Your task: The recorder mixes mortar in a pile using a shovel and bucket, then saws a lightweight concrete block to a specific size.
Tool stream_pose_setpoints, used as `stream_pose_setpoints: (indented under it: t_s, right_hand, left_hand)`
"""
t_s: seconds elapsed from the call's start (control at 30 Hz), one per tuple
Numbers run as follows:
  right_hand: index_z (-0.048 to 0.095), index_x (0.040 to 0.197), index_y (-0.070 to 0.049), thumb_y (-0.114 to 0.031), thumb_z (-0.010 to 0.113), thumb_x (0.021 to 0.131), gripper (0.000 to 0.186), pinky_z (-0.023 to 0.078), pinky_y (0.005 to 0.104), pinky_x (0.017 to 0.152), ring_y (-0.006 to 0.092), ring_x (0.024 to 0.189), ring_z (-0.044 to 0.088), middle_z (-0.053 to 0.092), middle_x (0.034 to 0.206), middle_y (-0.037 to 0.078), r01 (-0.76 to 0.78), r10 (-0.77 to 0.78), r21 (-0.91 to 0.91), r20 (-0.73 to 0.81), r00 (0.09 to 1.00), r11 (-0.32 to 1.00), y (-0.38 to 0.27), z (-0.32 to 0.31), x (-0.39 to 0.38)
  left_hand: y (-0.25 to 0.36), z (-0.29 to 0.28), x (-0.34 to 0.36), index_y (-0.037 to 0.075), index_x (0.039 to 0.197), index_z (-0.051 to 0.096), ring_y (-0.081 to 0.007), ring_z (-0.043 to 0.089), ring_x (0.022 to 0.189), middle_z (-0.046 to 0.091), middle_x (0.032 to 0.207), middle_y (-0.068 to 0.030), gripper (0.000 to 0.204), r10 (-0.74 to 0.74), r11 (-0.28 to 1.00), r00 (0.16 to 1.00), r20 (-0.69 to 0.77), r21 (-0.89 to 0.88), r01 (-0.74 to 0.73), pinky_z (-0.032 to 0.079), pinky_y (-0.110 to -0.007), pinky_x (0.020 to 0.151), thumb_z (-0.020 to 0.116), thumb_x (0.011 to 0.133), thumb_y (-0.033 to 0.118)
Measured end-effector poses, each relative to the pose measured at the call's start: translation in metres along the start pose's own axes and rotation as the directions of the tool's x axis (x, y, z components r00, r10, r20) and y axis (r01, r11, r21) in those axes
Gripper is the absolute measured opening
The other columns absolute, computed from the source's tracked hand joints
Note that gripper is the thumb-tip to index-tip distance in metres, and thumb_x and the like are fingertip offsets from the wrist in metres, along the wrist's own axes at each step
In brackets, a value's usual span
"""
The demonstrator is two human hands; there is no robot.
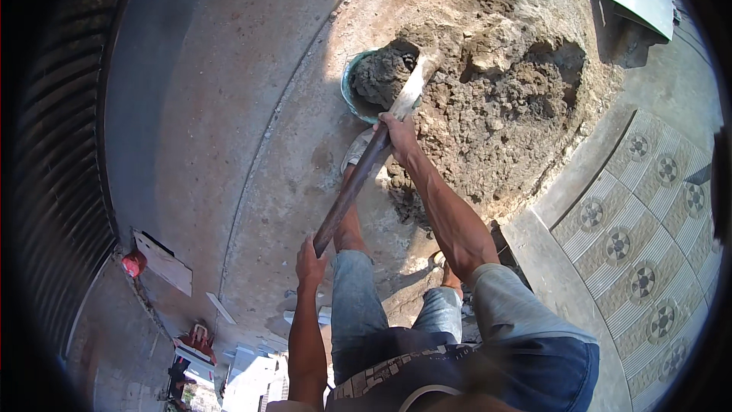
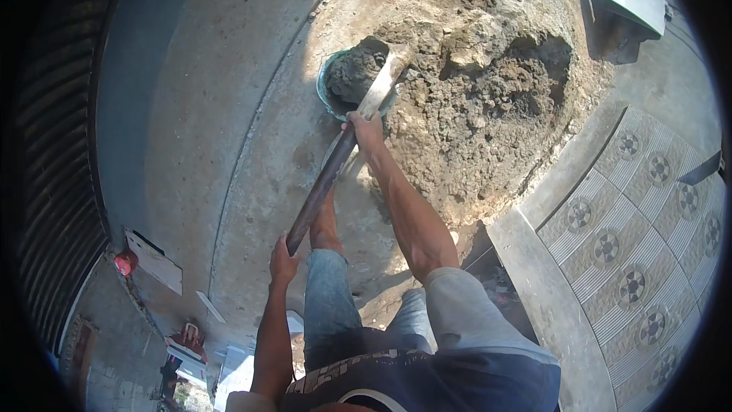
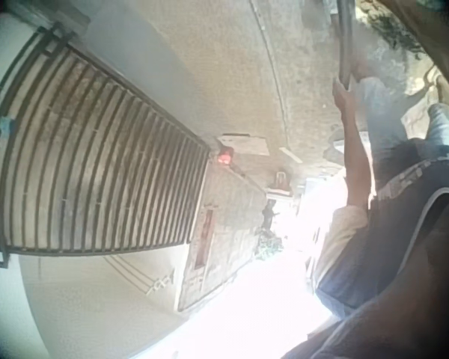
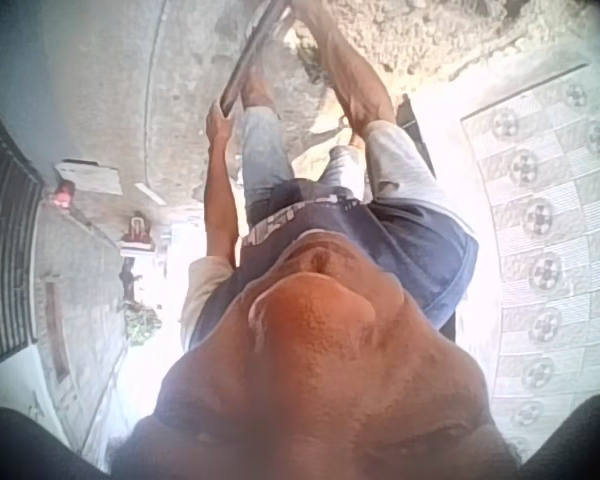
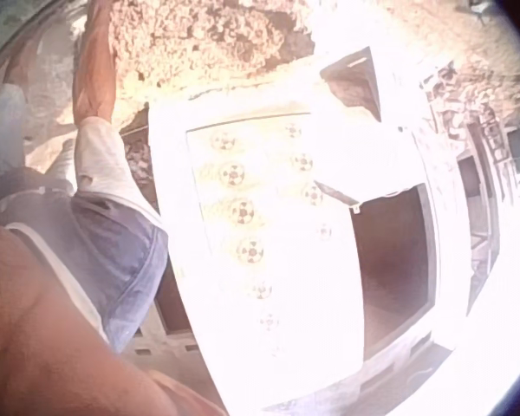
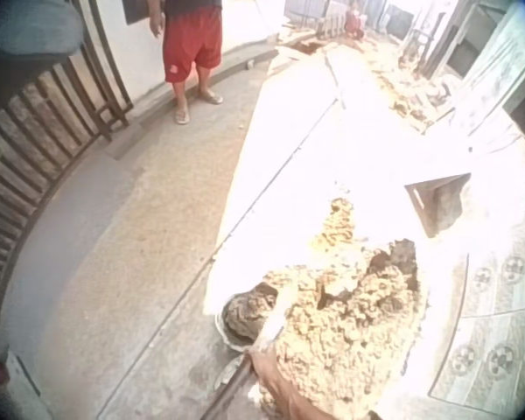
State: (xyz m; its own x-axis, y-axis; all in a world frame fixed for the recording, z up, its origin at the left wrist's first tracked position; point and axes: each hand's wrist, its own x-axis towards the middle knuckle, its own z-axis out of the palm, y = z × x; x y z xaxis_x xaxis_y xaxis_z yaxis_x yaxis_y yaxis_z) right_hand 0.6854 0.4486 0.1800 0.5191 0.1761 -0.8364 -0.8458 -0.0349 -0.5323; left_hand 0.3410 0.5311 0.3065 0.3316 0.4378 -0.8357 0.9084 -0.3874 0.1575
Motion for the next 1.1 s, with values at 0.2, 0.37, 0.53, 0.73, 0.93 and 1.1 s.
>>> stream_pose_setpoints:
  t_s: [0.2, 0.37, 0.53, 0.73, 0.93, 1.1]
  right_hand:
    - [0.046, 0.101, -0.005, -0.006, 0.062, 0.085, 0.022, 0.056, 0.0396, 0.070, 0.0208, 0.073, 0.062, 0.057, 0.078, 0.008, -0.027, 0.001, 0.413, 0.064, 0.998, 0.910, -0.006, -0.048, -0.082]
    - [0.046, 0.100, -0.005, -0.008, 0.060, 0.083, 0.022, 0.054, 0.0384, 0.067, 0.0189, 0.068, 0.057, 0.053, 0.075, 0.007, 0.175, -0.102, 0.476, -0.176, 0.979, 0.862, -0.093, -0.206, -0.110]
    - [0.057, 0.092, -0.002, -0.013, 0.066, 0.081, 0.018, 0.051, 0.0291, 0.048, 0.0173, 0.054, 0.058, 0.057, 0.068, 0.008, 0.183, -0.134, 0.026, -0.586, 0.799, 0.983, -0.156, -0.385, -0.070]
    - [0.023, 0.143, -0.002, -0.025, 0.068, 0.078, 0.082, 0.045, 0.0406, 0.096, 0.0385, 0.109, 0.060, 0.061, 0.114, 0.029, -0.215, -0.437, -0.745, -0.570, 0.696, 0.631, -0.114, -0.534, 0.012]
    - [0.027, 0.135, -0.002, -0.016, 0.064, 0.080, 0.067, 0.057, 0.0374, 0.060, 0.0300, 0.063, 0.065, 0.063, 0.084, 0.018, 0.032, -0.424, -0.997, -0.003, 0.906, 0.074, -0.079, -0.639, 0.013]
    - [-0.003, 0.150, -0.002, -0.028, 0.066, 0.078, 0.103, 0.047, 0.0422, 0.095, 0.0435, 0.106, 0.060, 0.062, 0.112, 0.031, -0.388, -0.279, -0.846, -0.498, 0.822, 0.366, -0.037, -0.525, -0.019]
  left_hand:
    - [-0.020, -0.018, 0.036, 0.006, 0.131, 0.046, -0.0399, 0.052, 0.112, 0.056, 0.124, -0.0155, 0.064, 0.025, 0.974, 1.000, -0.010, 0.225, -0.023, 0.044, -0.048, 0.095, 0.073, 0.074, 0.008]
    - [0.131, -0.016, -0.024, 0.000, 0.123, 0.054, -0.0345, 0.064, 0.099, 0.066, 0.104, -0.0216, 0.060, 0.376, 0.926, 0.753, 0.540, -0.206, -0.316, 0.049, -0.040, 0.086, 0.075, 0.075, 0.029]
    - [0.299, 0.119, -0.070, -0.007, 0.126, 0.047, -0.0213, 0.065, 0.073, 0.065, 0.092, -0.0182, 0.066, 0.413, 0.892, 0.538, 0.734, -0.446, -0.077, 0.053, -0.035, 0.067, 0.071, 0.078, 0.030]
    - [0.473, 0.276, -0.022, 0.000, 0.108, 0.052, -0.0120, 0.057, 0.057, 0.059, 0.078, -0.0057, 0.038, 0.499, 0.754, 0.454, 0.738, -0.628, 0.192, 0.049, -0.031, 0.049, 0.068, 0.081, 0.021]
    - [0.471, 0.373, -0.029, 0.012, 0.100, 0.055, -0.0105, 0.054, 0.054, 0.055, 0.068, 0.0001, 0.019, 0.707, 0.312, -0.062, 0.704, -0.232, 0.921, 0.049, -0.026, 0.049, 0.063, 0.090, 0.026]
    - [0.393, 0.383, -0.052, 0.009, 0.110, 0.052, -0.0088, 0.051, 0.052, 0.052, 0.070, -0.0001, 0.026, 0.720, 0.151, 0.088, 0.688, -0.279, 0.948, 0.046, -0.024, 0.044, 0.056, 0.095, 0.030]
